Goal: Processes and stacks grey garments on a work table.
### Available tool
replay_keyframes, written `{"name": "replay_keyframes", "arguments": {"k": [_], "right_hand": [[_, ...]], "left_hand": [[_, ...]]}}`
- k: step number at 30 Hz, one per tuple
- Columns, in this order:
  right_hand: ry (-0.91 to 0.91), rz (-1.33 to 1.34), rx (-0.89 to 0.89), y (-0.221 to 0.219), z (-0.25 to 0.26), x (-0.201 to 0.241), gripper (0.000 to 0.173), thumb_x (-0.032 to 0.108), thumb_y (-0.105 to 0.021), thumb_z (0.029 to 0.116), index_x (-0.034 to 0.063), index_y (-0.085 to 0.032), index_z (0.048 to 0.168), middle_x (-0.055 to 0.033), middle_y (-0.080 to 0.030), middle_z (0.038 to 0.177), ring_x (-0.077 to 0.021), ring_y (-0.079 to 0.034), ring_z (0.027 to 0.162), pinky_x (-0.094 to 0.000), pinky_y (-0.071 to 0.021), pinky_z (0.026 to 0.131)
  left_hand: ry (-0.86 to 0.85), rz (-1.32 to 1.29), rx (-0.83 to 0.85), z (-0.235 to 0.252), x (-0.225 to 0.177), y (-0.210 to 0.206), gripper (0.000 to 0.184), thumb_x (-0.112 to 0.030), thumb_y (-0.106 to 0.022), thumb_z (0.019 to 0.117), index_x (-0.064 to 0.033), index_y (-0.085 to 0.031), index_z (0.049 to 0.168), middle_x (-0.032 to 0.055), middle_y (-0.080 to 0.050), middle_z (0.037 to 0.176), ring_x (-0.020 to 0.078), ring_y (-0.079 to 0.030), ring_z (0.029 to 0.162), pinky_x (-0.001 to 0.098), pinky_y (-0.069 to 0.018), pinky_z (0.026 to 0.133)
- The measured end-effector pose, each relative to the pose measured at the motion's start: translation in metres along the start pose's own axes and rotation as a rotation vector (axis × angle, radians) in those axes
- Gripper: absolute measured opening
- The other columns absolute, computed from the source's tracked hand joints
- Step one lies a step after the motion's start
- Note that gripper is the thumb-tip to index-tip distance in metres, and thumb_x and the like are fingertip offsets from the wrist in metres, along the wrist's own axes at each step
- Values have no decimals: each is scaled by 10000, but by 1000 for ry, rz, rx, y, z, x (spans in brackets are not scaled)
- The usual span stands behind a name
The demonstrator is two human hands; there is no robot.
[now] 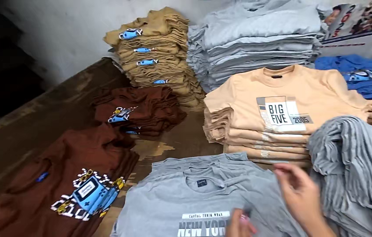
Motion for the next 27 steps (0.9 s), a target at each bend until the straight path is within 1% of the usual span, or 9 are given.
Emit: {"name": "replay_keyframes", "arguments": {"k": [2,6,9,12,14,16,20,24,27], "right_hand": [[-118,-139,244,-66,4,-17,327,252,-676,962,-10,-703,1157,-150,-710,1029,-184,-662,730,-358,-574,647],[-246,-434,601,-185,3,-39,653,537,-718,881,-3,-642,1239,-211,-638,1239,-343,-680,1075,-491,-584,886],[-323,-609,717,-230,6,-59,771,452,-715,890,-40,-497,1442,-289,-510,1434,-427,-572,1275,-524,-525,1012],[-279,-653,679,-234,5,-72,610,273,-680,883,-18,-545,1402,-270,-551,1382,-412,-580,1259,-508,-501,1039],[-156,-562,585,-224,0,-76,493,138,-676,832,8,-626,1305,-220,-653,1235,-387,-636,1162,-535,-496,1013],[-73,-377,538,-212,-2,-85,479,20,-640,830,23,-642,1308,-136,-731,1119,-320,-695,1069,-531,-521,989],[-395,102,722,-197,11,-113,678,9,-647,938,61,-375,1557,-65,-761,1057,-168,-741,889,-374,-615,851],[-583,393,729,-196,15,-139,536,-16,-585,958,21,-432,1470,-88,-745,1028,-148,-712,869,-331,-579,787],[-626,430,734,-200,14,-139,382,31,-535,979,15,-554,1360,-67,-713,1019,-130,-667,870,-316,-547,776]], "left_hand": [[49,-26,-274,10,16,64,337,-75,-446,1061,73,-488,1361,109,-711,907,141,-639,627,339,-565,608],[68,33,-573,32,38,144,357,-166,-470,1064,-21,-581,1371,90,-619,869,163,-554,649,367,-493,600],[1,121,-629,51,27,161,359,-204,-548,1040,-29,-607,1348,113,-682,983,179,-635,794,389,-550,742],[-133,310,-553,95,18,159,361,-234,-710,937,-46,-686,1243,48,-665,879,137,-591,686,325,-524,652],[-78,528,-360,132,16,157,365,-285,-678,962,-88,-708,1268,85,-742,1140,211,-709,926,416,-579,862],[52,662,-196,162,20,155,324,-308,-608,1004,-116,-718,1240,92,-737,1170,257,-711,1045,490,-554,950],[120,634,-171,189,29,159,301,-316,-571,1023,-108,-718,1185,102,-740,1002,274,-710,925,520,-554,888],[-76,450,-253,187,42,161,313,-386,-647,979,-109,-738,1092,9,-646,735,154,-597,643,394,-534,678],[-215,343,-376,174,47,164,286,-332,-660,979,-93,-737,1117,-10,-637,743,95,-557,614,310,-514,631]]}}
Point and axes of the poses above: each hand's wrist, its own z-axis towards the middle knuckle, its own y-axis out of the back of the hand, x = y × z, the point moved 5 cm from there along z, towards the middle knuckle
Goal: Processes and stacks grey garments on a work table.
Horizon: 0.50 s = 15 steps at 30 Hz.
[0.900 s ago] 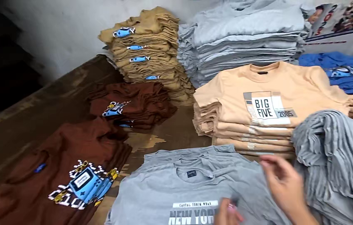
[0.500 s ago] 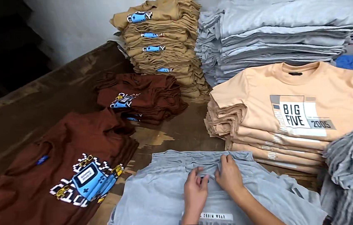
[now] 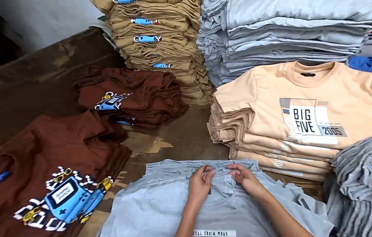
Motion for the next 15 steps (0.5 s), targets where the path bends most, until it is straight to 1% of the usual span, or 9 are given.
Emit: {"name": "replay_keyframes", "arguments": {"k": [2,4,5,7,9,10,12,13,15], "right_hand": [[2,-55,-68,-6,-2,7,370,140,-649,937,11,-603,1281,-53,-704,954,-130,-659,818,-325,-547,755],[24,-281,-135,-17,-4,17,559,326,-808,846,47,-589,1279,-49,-694,947,-158,-669,805,-363,-576,770],[57,-392,-163,-22,-5,20,627,373,-838,802,55,-583,1278,-55,-682,959,-175,-664,820,-379,-576,784],[150,-504,-243,-26,-4,17,593,387,-845,766,46,-624,1197,-85,-652,999,-197,-634,862,-376,-556,799],[213,-514,-299,-25,-2,10,450,373,-832,779,56,-703,1071,-102,-631,1016,-188,-601,883,-342,-527,790],[220,-513,-302,-25,-2,9,375,359,-822,795,70,-745,1022,-104,-637,1025,-183,-608,916,-335,-530,816],[189,-517,-284,-25,-1,9,252,334,-784,842,112,-801,960,-93,-659,1053,-174,-637,1009,-338,-551,903],[150,-506,-275,-24,-1,10,220,326,-760,870,125,-810,941,-82,-665,1059,-165,-641,1029,-341,-552,922],[73,-397,-279,-21,2,12,202,290,-742,916,99,-804,938,-84,-669,1083,-161,-639,1046,-341,-543,932]], "left_hand": [[-25,-14,-58,-8,-3,3,308,-323,-656,985,-80,-724,1162,12,-670,814,84,-567,637,284,-519,635],[9,-7,-85,-16,-9,6,409,-351,-652,988,-58,-673,1273,34,-656,849,112,-572,668,307,-525,657],[32,9,-90,-20,-14,7,459,-365,-626,1001,-45,-635,1331,42,-639,848,141,-580,690,339,-532,678],[63,39,-96,-28,-24,10,469,-342,-533,1045,-23,-587,1385,98,-675,946,201,-643,800,416,-567,775],[70,67,-94,-38,-31,10,427,-305,-488,1067,-27,-611,1365,142,-701,1112,234,-690,943,436,-579,876],[54,93,-96,-44,-32,9,405,-297,-506,1059,-39,-639,1341,138,-700,1130,228,-693,951,423,-583,873],[13,140,-126,-54,-31,5,366,-292,-596,1012,-75,-695,1289,103,-697,1040,183,-680,854,361,-592,783],[-4,161,-138,-58,-30,4,355,-288,-636,985,-90,-716,1268,86,-695,1006,164,-675,829,340,-594,762],[-35,189,-168,-64,-29,1,330,-258,-686,946,-113,-745,1236,68,-704,974,165,-684,837,353,-598,785]]}}
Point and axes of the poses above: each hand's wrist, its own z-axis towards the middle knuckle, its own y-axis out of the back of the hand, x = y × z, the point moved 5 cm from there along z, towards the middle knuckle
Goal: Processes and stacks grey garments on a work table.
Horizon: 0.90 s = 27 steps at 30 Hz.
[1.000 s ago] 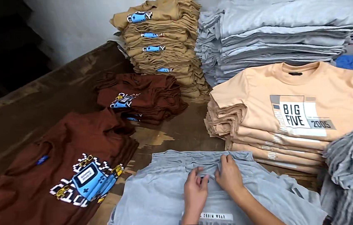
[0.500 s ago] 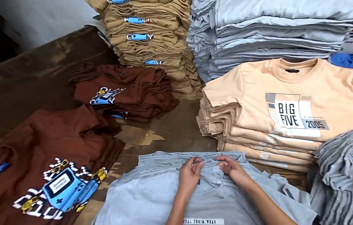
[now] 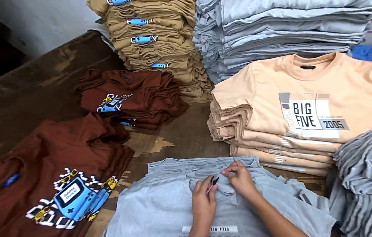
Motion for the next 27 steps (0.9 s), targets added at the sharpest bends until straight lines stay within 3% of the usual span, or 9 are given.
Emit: {"name": "replay_keyframes", "arguments": {"k": [4,8,13,17,22,24,27], "right_hand": [[-153,367,-55,5,6,-4,128,142,-688,968,34,-755,945,-95,-703,1063,-153,-662,1014,-320,-547,900],[-216,509,24,6,3,-1,131,111,-646,1001,20,-740,988,-63,-733,1001,-114,-665,951,-305,-534,858],[-147,569,25,4,0,-1,90,82,-685,963,10,-738,968,-66,-732,999,-117,-673,958,-301,-549,896],[-134,528,-14,5,2,-3,103,111,-707,956,18,-747,976,-77,-723,1027,-123,-671,950,-293,-555,863],[66,457,-207,53,-23,1,136,111,-652,963,-5,-722,971,-146,-660,1231,-185,-647,1126,-323,-558,943],[215,627,-120,84,-55,-2,154,149,-599,984,48,-705,935,-107,-683,1203,-195,-663,1093,-364,-567,934],[300,874,101,125,-123,-25,157,365,-645,983,255,-749,941,35,-745,1044,-125,-692,994,-349,-565,918]], "left_hand": [[-23,55,-26,-1,-6,-6,313,-209,-686,937,-141,-765,1233,75,-725,991,242,-696,935,480,-570,886],[-49,101,-25,9,-18,-16,307,-193,-676,946,-136,-765,1235,86,-730,1015,286,-692,972,526,-548,883],[-100,131,22,22,-27,-29,273,-169,-674,952,-137,-782,1200,100,-738,1002,307,-698,974,532,-547,891],[-73,189,50,27,-24,-30,231,-171,-649,975,-167,-807,1142,77,-751,986,276,-707,978,501,-547,904],[1,136,-68,29,-12,0,272,-159,-671,963,-78,-752,1210,158,-731,1067,354,-694,1031,589,-529,953],[-11,106,-133,25,-7,16,313,-188,-691,953,-58,-732,1235,162,-719,1065,326,-697,990,556,-556,913],[-20,94,-131,9,-13,27,433,-268,-755,899,-32,-705,1259,161,-698,1077,278,-697,941,475,-594,857]]}}
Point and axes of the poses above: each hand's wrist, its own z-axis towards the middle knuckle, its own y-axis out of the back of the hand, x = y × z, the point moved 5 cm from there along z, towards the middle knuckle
